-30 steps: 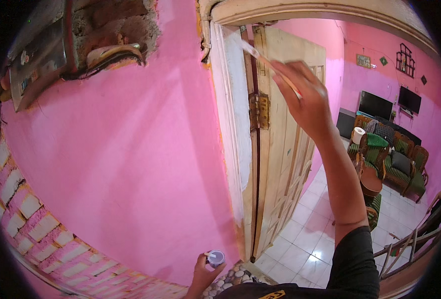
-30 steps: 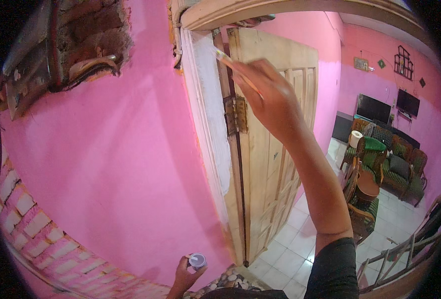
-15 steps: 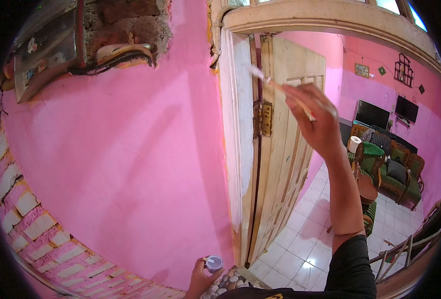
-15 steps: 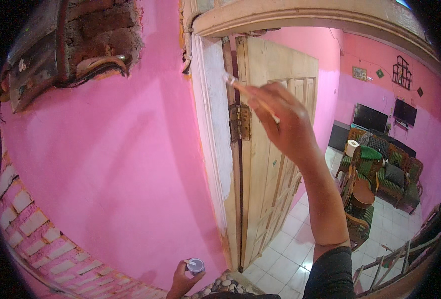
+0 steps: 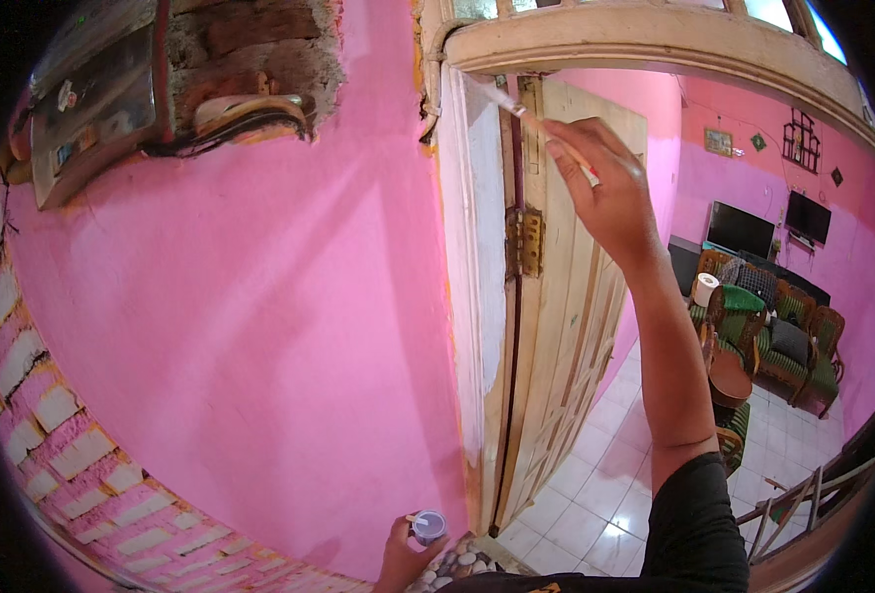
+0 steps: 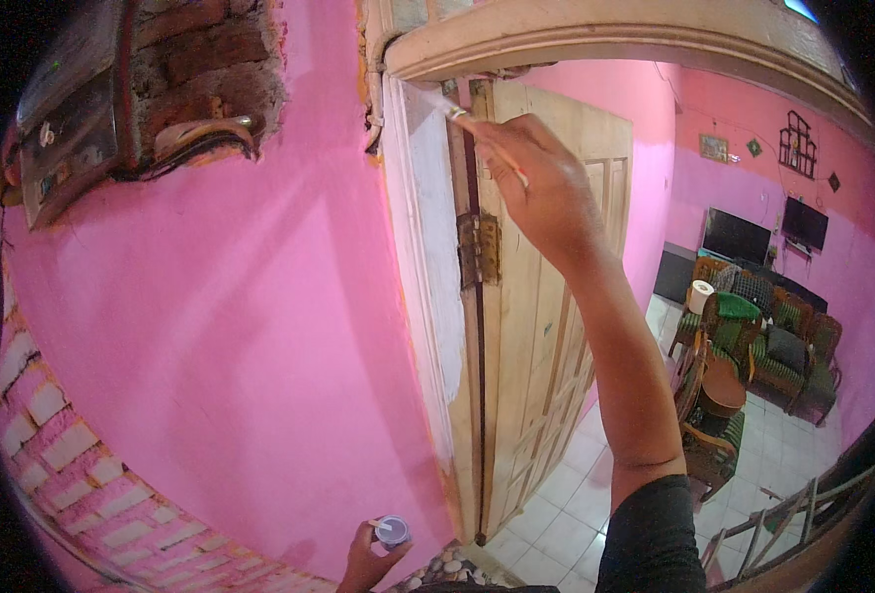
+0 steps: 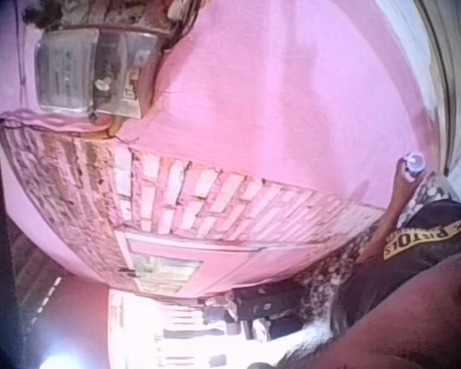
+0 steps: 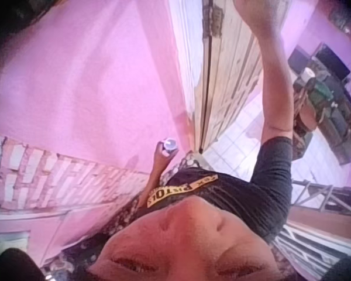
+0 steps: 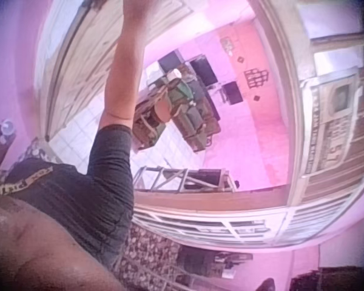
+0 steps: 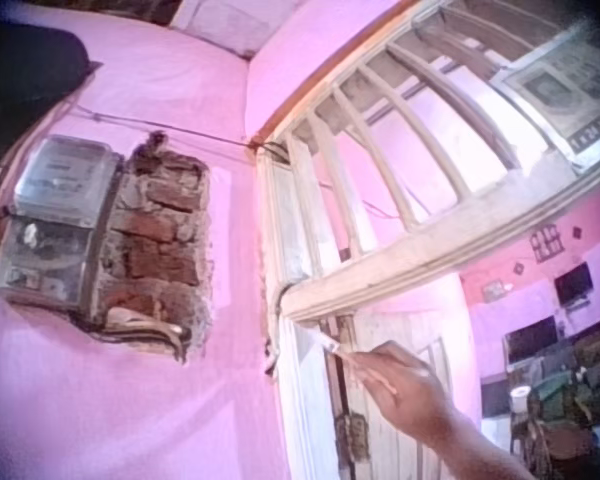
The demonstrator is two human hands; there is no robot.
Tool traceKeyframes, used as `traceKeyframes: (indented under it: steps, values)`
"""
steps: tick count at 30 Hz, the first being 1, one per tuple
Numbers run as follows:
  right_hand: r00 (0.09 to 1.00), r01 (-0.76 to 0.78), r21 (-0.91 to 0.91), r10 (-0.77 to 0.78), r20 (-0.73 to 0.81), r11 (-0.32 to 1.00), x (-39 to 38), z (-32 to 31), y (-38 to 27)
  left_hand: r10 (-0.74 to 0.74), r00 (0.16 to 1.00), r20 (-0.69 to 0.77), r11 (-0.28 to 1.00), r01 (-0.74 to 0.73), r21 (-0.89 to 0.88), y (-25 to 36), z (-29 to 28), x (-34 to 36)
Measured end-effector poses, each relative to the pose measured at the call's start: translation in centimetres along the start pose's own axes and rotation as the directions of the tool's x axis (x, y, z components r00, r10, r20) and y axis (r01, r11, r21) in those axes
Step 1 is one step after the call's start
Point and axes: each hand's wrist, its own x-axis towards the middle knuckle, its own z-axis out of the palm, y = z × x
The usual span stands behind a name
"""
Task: The person paints the wooden frame of a doorway using a small brush, repeatedly dipping the brush into a small container of white paint and applying it to the wood surfaces.
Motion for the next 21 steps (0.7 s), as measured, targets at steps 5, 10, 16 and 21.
traceKeyframes:
  steps: [5, 10, 16, 21]
  values:
    - [0.998, -0.018, 0.056, 0.022, -0.057, 0.998, 0.5, 1.4, -0.3, -0.004, 1.0, 0.003, 1.0, 0.004, 0.008, -0.5, -0.1, 0.2]
    - [0.994, 0.003, 0.043, 0.002, -0.111, 0.999, 0.3, 1.2, -2.3, 0.057, 0.998, -0.001, 0.998, -0.057, -0.008, -2.4, 0.6, 0.4]
    - [1.0, -0.013, 0.082, 0.013, 0.006, 0.997, 0.7, 2.2, -2.9, 0.057, 0.998, 0.005, 0.998, -0.057, 0.0, -1.3, -0.2, 0.3]
    - [0.997, 0.017, 0.043, -0.014, -0.073, 0.999, 0.8, 1.1, -2.4, 0.03, 0.999, -0.015, 0.999, -0.03, -0.025, -1.4, -0.5, 0.1]
